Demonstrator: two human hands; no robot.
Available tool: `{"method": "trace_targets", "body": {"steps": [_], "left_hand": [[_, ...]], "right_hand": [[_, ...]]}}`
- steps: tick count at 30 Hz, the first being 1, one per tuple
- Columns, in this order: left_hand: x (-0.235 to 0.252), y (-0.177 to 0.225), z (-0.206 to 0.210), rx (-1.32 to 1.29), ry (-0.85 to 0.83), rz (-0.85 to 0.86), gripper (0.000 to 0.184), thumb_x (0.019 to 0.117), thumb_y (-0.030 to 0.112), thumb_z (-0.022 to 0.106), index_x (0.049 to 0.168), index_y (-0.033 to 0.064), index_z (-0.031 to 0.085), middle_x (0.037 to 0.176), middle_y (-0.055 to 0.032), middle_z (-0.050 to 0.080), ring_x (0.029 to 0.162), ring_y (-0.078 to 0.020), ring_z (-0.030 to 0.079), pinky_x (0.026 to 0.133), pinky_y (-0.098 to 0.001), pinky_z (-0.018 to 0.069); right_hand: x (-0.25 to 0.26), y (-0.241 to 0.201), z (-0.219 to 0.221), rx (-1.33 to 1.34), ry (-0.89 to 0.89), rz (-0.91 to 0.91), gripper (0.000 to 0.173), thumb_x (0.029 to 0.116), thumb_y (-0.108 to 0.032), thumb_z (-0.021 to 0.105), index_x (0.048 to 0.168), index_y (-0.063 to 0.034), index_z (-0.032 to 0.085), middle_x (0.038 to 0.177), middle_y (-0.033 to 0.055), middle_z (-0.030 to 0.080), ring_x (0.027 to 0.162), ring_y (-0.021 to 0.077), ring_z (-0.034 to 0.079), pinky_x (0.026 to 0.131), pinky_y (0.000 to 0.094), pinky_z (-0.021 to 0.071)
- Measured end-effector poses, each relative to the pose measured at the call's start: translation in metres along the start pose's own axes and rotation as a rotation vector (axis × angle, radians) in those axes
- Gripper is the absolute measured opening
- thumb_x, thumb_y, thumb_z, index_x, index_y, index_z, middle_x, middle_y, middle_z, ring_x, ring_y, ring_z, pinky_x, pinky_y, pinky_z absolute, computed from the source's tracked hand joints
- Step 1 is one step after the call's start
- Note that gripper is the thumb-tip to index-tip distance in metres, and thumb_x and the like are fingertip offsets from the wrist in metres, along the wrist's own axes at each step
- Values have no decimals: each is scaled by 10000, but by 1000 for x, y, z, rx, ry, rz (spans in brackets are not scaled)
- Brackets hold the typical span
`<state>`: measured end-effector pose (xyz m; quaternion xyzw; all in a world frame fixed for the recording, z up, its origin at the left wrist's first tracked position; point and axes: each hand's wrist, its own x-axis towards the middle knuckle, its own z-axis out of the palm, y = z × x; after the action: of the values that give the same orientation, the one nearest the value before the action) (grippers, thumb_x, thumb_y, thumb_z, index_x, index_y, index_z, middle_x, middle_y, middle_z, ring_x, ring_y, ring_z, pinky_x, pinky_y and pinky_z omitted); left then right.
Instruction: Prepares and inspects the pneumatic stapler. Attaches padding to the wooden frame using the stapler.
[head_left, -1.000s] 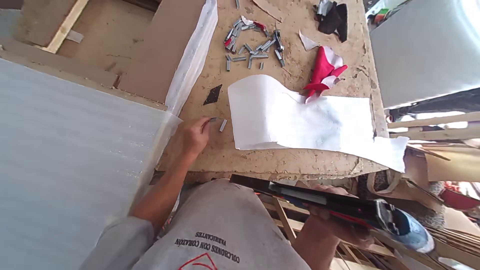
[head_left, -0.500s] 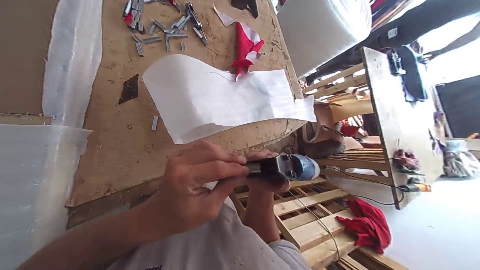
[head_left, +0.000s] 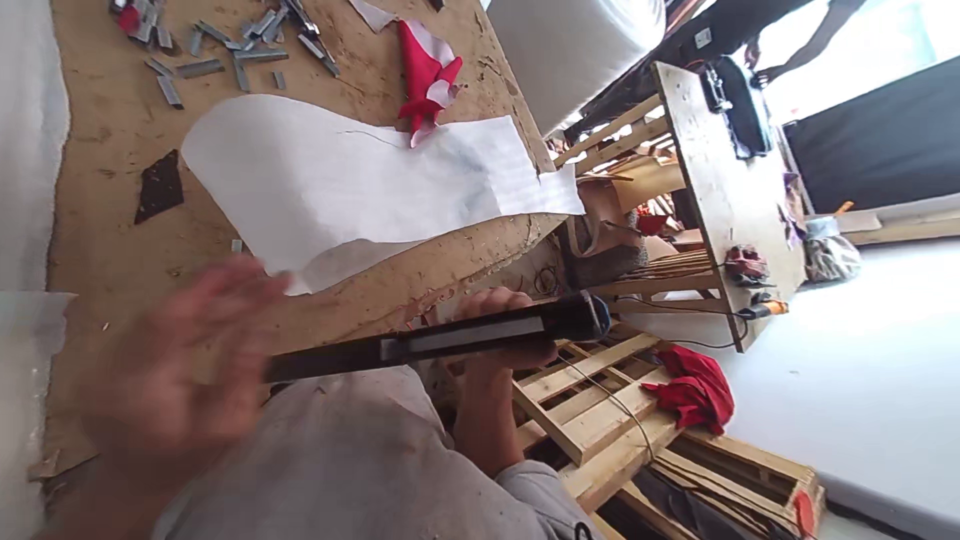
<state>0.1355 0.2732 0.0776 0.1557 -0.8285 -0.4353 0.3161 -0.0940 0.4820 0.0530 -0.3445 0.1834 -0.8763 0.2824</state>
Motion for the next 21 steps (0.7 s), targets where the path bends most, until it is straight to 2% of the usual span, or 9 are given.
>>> {"method": "trace_targets", "body": {"steps": [2,4,6,8,10,14,17,19,21], "left_hand": [[-27,-48,-17,-197,60,-200,441,1103,321,426,1432,45,527,1232,-70,730,1146,-185,703,1034,-400,562],[-44,-72,-15,-509,112,-356,456,1117,384,324,1379,102,570,1186,-27,752,1087,-174,725,999,-367,574],[-41,-69,-8,-935,141,-487,592,1085,476,194,1386,132,569,1253,-78,728,1166,-240,693,998,-398,561],[-24,-58,-4,-1221,144,-518,742,1062,557,75,1453,114,523,1344,-121,675,1217,-272,664,956,-422,583],[-7,-47,-4,-1302,175,-509,819,1042,536,-37,1483,92,491,1316,-139,692,1145,-249,703,845,-374,617],[10,-16,-9,-1259,169,-303,790,1051,477,28,1469,-65,424,1322,-232,663,1170,-293,682,879,-425,585],[1,-7,-26,-1288,174,-234,858,1029,515,-47,1472,-64,407,1399,-223,607,1179,-292,660,812,-406,578],[-17,6,-38,-1347,224,-205,884,1020,528,-61,1460,-64,425,1393,-222,610,1175,-299,664,813,-414,582],[-41,19,-47,-1365,308,-171,916,1007,557,-68,1452,-62,439,1354,-224,633,1147,-299,675,817,-414,578]], "right_hand": [[4,-1,2,50,-5,-15,439,881,-533,669,1046,-130,724,735,-1,689,603,132,653,588,326,562],[8,-1,7,135,-19,15,460,887,-519,671,1084,-109,740,727,6,705,607,135,669,608,327,578],[11,2,19,136,3,32,455,898,-511,656,1073,-101,751,690,-8,699,587,119,667,607,323,589],[11,10,32,43,19,12,438,913,-514,622,1041,-117,757,678,-29,690,575,91,655,582,302,580],[10,19,42,-85,-15,17,456,925,-546,604,1045,-137,765,755,-33,725,672,80,686,665,287,587],[9,41,23,-195,-242,270,568,927,-627,595,1142,-115,713,913,11,741,837,146,709,820,342,591],[7,47,45,-230,-323,347,583,924,-617,602,1152,-87,683,945,21,718,899,153,693,898,340,557],[3,53,78,-219,-332,342,562,936,-584,611,1130,-63,689,904,27,720,883,145,700,892,324,558],[-1,63,101,-186,-337,353,531,924,-583,620,1081,-85,715,835,-8,708,800,102,683,808,280,560]]}}
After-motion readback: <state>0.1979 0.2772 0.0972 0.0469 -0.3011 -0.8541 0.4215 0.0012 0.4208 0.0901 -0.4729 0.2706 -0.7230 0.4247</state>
